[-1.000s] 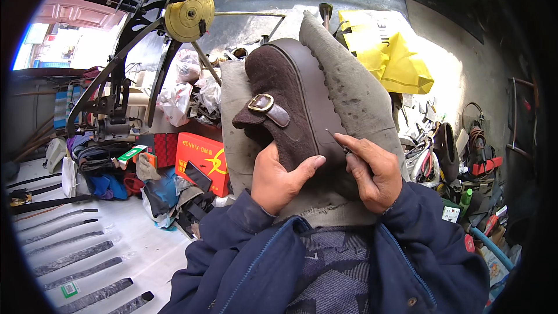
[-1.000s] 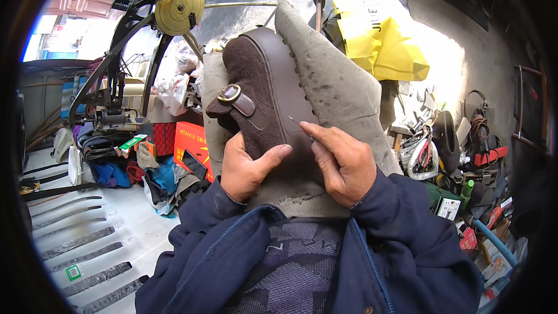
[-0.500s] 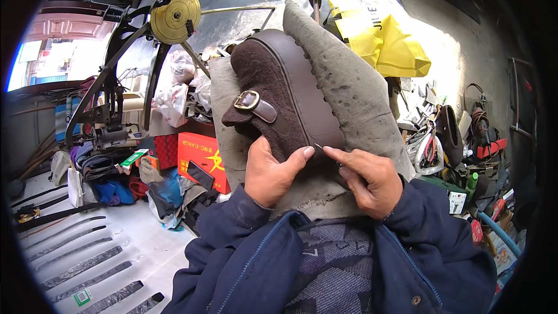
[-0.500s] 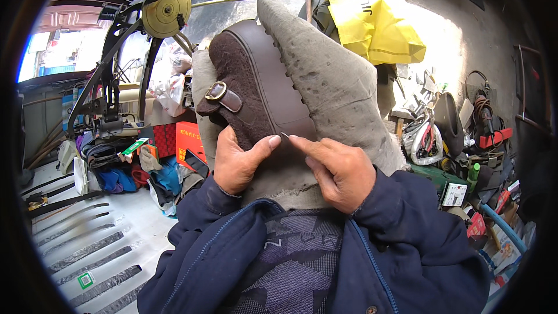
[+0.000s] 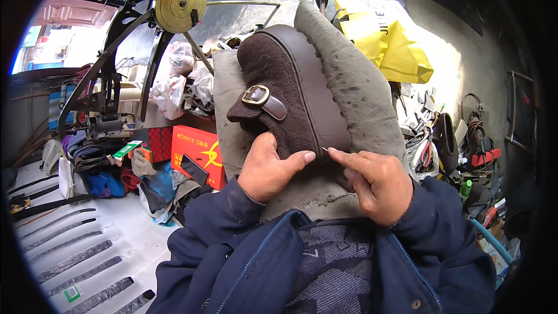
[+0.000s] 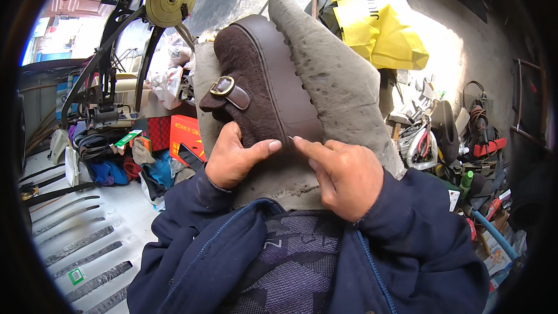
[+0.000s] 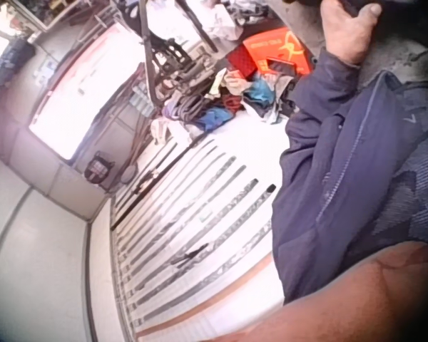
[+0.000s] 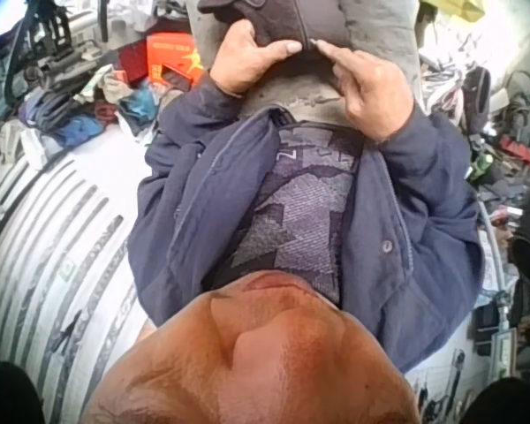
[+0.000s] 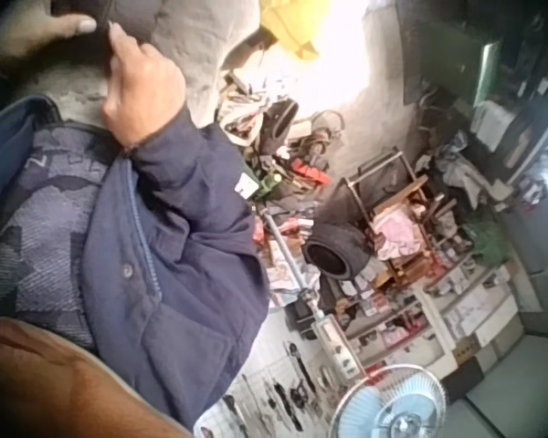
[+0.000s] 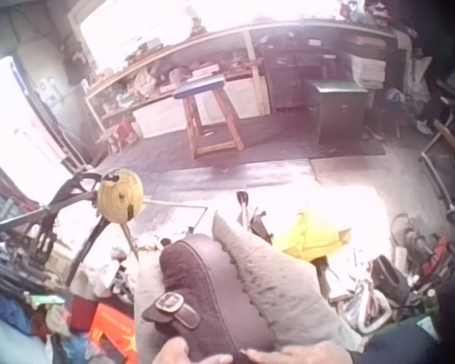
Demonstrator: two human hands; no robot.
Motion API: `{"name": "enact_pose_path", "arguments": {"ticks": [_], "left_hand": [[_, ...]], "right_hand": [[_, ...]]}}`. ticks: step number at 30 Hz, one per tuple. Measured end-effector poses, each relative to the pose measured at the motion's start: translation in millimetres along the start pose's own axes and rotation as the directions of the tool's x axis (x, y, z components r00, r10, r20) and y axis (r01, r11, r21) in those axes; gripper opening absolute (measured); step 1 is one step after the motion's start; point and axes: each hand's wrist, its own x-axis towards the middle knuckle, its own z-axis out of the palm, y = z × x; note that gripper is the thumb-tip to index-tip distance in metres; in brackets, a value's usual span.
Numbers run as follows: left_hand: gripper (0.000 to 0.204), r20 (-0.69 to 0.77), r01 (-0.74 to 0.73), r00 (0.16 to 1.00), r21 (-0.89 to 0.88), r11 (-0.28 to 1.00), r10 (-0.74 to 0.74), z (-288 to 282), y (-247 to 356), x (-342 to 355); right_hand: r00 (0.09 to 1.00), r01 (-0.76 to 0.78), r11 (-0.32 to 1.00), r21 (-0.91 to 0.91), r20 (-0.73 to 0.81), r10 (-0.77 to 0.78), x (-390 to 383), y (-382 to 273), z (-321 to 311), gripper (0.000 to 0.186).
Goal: The person hand-sews a brown slip-on shoe using a curved awl and thread. They repeatedly pierce the shoe's upper and sole, pull the thread through, and reposition the shoe on a padded last to continue stitching along the seam.
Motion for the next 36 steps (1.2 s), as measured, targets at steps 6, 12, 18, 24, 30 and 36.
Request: {"name": "enact_pose_path", "arguments": {"ticks": [6, 12, 18, 24, 30, 36], "left_hand": [[0.048, -0.027, 0.046, 0.999, 0.022, 0.999, -0.045, -5, -8, 5], [0.060, 0.048, 0.047, 0.998, -0.078, 0.996, -0.043, -9, -9, 7], [0.056, 0.014, -0.018, 1.000, -0.016, 1.000, 0.018, -5, -2, 13], [0.055, 0.018, 0.051, 0.999, -0.090, 0.995, -0.049, -4, -1, 17], [0.053, 0.038, 0.069, 0.997, -0.093, 0.993, -0.066, -5, -1, 19], [0.050, 0.046, 0.057, 0.997, -0.047, 0.997, -0.055, -4, 9, 20]], "right_hand": [[0.906, -0.309, 0.926, 0.219, 0.363, 0.217, 45, 5, -40, 0.035], [0.874, -0.326, 0.907, 0.267, 0.452, 0.181, 64, 17, -45, 0.030], [0.954, 0.020, 0.978, 0.206, 0.288, -0.080, 64, 29, -38, 0.024], [0.964, 0.063, 0.976, 0.207, 0.239, -0.113, 63, 45, -27, 0.016], [0.965, 0.060, 0.971, 0.233, 0.235, -0.116, 71, 46, -23, 0.012], [0.966, -0.025, 0.970, 0.240, 0.257, -0.039, 75, 44, -21, 0.013]]}}
